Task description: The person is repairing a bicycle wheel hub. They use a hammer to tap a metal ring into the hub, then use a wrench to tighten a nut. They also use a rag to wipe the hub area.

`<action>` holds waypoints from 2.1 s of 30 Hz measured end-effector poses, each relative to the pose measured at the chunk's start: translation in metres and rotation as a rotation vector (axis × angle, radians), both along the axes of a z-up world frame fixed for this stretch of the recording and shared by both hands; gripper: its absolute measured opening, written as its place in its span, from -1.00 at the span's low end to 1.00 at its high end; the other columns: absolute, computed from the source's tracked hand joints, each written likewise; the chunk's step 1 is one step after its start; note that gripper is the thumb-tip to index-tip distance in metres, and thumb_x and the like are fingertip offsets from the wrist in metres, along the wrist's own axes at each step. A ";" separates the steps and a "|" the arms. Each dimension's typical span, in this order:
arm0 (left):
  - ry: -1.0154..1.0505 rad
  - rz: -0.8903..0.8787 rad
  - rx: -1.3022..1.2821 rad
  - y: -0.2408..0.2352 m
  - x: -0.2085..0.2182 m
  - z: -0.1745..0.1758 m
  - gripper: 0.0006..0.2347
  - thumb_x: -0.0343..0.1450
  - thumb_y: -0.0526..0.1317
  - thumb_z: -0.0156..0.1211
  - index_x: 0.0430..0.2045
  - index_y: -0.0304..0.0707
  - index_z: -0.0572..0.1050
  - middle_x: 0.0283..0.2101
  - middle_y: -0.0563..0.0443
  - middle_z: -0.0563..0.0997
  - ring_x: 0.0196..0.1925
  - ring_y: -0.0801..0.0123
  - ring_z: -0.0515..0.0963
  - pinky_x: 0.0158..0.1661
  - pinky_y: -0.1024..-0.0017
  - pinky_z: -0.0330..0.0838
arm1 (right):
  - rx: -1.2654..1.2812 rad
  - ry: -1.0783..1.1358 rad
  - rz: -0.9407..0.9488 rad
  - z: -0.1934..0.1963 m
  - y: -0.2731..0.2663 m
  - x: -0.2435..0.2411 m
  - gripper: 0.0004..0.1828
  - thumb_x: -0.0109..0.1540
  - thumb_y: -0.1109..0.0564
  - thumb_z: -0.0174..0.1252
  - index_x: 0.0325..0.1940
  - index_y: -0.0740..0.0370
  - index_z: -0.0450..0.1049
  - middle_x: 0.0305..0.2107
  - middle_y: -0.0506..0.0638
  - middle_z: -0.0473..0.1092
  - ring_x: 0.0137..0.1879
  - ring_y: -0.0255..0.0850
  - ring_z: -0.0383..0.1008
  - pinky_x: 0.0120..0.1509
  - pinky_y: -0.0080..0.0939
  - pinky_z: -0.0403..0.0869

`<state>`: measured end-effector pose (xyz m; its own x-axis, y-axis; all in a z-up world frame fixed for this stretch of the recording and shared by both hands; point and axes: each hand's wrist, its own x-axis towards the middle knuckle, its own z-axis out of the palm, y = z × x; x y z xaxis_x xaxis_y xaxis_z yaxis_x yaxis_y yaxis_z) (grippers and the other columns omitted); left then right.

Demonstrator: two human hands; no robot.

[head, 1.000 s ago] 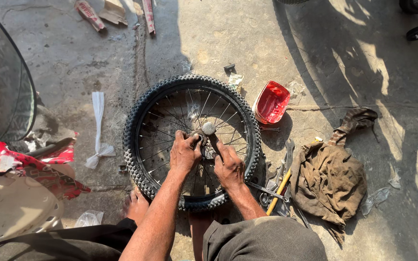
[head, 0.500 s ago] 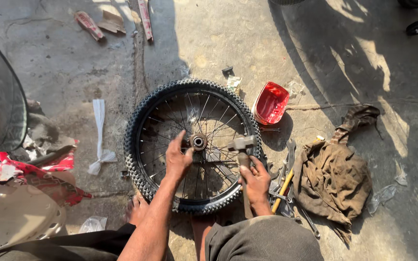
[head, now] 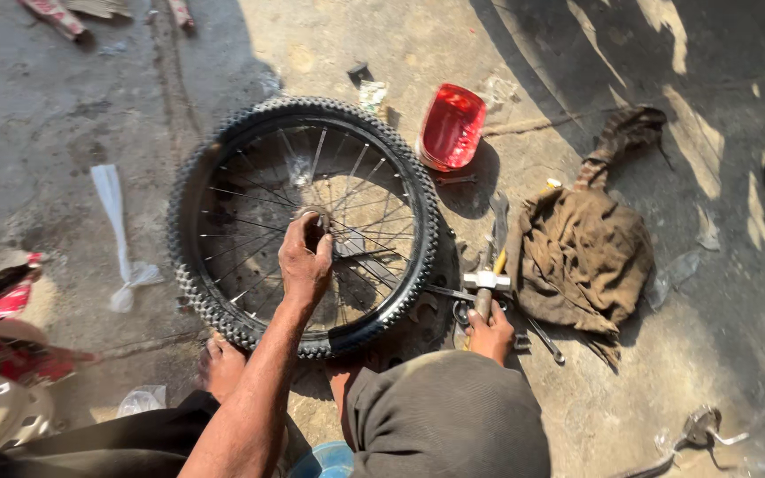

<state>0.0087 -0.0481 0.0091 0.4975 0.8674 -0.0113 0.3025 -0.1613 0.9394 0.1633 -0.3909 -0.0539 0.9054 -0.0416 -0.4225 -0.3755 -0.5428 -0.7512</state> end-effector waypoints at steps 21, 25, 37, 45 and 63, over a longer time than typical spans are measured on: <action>0.840 -1.049 0.682 -0.113 -0.012 -0.023 -0.15 0.22 0.13 0.33 0.40 -0.06 0.04 0.32 -0.08 0.27 0.40 0.11 0.18 0.39 -0.24 -0.31 | -0.383 -0.294 1.154 -0.059 0.000 -0.139 -0.84 0.14 0.41 0.10 -0.21 0.44 0.50 -0.18 0.44 0.44 -0.06 0.14 0.57 0.24 0.19 0.52; 0.817 -1.001 0.680 -0.110 -0.003 -0.006 -0.19 0.20 0.05 0.36 0.37 -0.03 0.13 0.30 -0.05 0.34 0.38 0.12 0.22 0.37 -0.20 -0.28 | -0.476 -0.385 1.138 -0.096 -0.004 -0.156 -0.91 0.01 0.37 0.17 -0.41 0.34 0.48 0.00 0.63 0.35 0.17 0.29 0.49 0.30 0.03 0.53; 0.031 -0.495 -0.612 -0.087 0.034 0.015 -0.69 0.39 -0.21 0.33 -0.08 -0.48 0.60 -0.18 -0.13 0.74 -0.22 0.40 0.67 -0.20 0.44 0.57 | 0.089 -0.673 0.485 0.095 0.121 -0.066 -0.59 0.06 0.41 0.26 -0.02 0.24 0.54 -0.10 0.08 0.54 0.01 0.01 0.62 0.04 -0.08 0.57; 0.004 -0.459 -0.636 -0.032 0.016 0.011 -0.65 0.32 -0.25 0.39 -0.05 -0.44 0.59 -0.19 -0.07 0.72 -0.25 0.44 0.68 -0.25 0.46 0.60 | 0.138 -0.749 0.838 0.087 0.164 -0.059 -0.54 0.09 0.33 0.33 0.08 0.26 0.49 -0.01 0.14 0.50 0.15 0.08 0.53 0.20 -0.02 0.51; 0.269 -0.202 0.195 0.048 -0.007 -0.006 -0.70 0.39 -0.24 0.38 0.01 -0.19 0.58 -0.08 -0.16 0.49 -0.06 0.04 0.56 -0.10 0.18 0.48 | -0.723 -0.348 0.350 0.035 0.034 -0.021 -0.20 -0.02 0.25 0.44 0.30 0.24 0.35 0.01 0.24 0.39 0.11 0.12 0.40 0.19 0.12 0.39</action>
